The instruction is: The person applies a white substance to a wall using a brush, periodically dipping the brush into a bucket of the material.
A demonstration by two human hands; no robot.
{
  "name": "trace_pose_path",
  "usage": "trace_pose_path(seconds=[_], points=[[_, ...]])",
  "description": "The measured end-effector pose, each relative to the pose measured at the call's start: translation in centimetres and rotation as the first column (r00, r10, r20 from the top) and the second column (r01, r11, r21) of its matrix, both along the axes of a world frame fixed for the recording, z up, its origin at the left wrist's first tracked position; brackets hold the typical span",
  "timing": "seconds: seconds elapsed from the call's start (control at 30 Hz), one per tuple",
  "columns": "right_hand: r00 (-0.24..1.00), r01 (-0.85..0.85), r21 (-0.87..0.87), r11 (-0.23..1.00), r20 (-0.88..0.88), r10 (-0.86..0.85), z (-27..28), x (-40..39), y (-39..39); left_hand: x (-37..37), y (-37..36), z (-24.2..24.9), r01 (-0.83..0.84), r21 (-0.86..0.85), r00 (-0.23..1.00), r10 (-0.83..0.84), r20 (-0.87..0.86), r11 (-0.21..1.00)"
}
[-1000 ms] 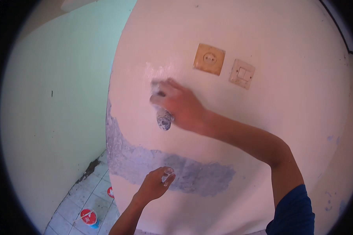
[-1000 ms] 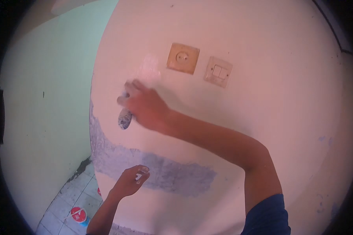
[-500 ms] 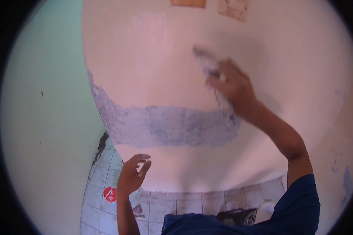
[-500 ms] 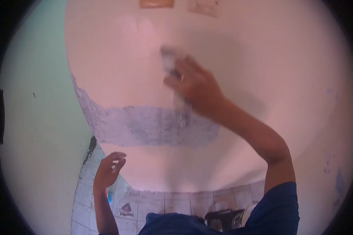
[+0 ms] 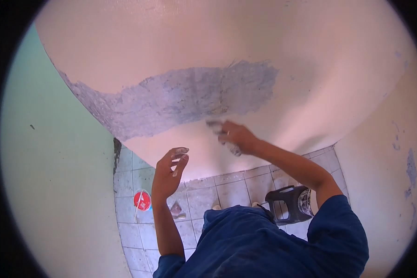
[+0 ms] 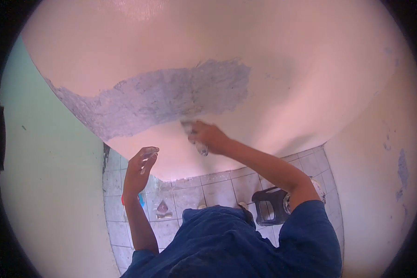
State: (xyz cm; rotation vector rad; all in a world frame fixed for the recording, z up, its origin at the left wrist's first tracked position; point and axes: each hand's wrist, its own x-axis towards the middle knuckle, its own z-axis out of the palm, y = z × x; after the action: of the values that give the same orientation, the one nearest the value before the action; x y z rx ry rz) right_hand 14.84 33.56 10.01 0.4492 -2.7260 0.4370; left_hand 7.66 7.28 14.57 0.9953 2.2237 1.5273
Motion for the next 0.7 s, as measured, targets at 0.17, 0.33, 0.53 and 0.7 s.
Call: trace_pose_path(seconds=[0.17, 0.33, 0.53, 0.7], points=[[0.792, 0.128, 0.065, 0.990, -0.607, -0.062, 11.3, -2.4, -1.3, -1.1, 0.3, -1.1, -0.038, 0.057, 0.999, 0.037, 0.015, 0.998], [0.866, 0.146, 0.356, 0.923, -0.497, 0.055, 1.3, -6.7, -4.2, -1.4, -0.7, -1.3, -0.089, 0.082, 0.996, 0.090, -0.012, 0.993], [0.953, 0.076, -0.281, 0.957, -0.263, -0.153, -12.9, -3.9, -6.3, -1.6, -4.1, -2.4, -0.204, 0.048, 0.979, 0.204, 0.003, 0.978], [0.675, -0.071, -0.838, -0.541, 0.360, -0.645, -13.9, -3.6, -5.5, -1.7, -5.4, -4.7, -0.209, 0.028, 0.977, 0.208, 0.041, 0.977]])
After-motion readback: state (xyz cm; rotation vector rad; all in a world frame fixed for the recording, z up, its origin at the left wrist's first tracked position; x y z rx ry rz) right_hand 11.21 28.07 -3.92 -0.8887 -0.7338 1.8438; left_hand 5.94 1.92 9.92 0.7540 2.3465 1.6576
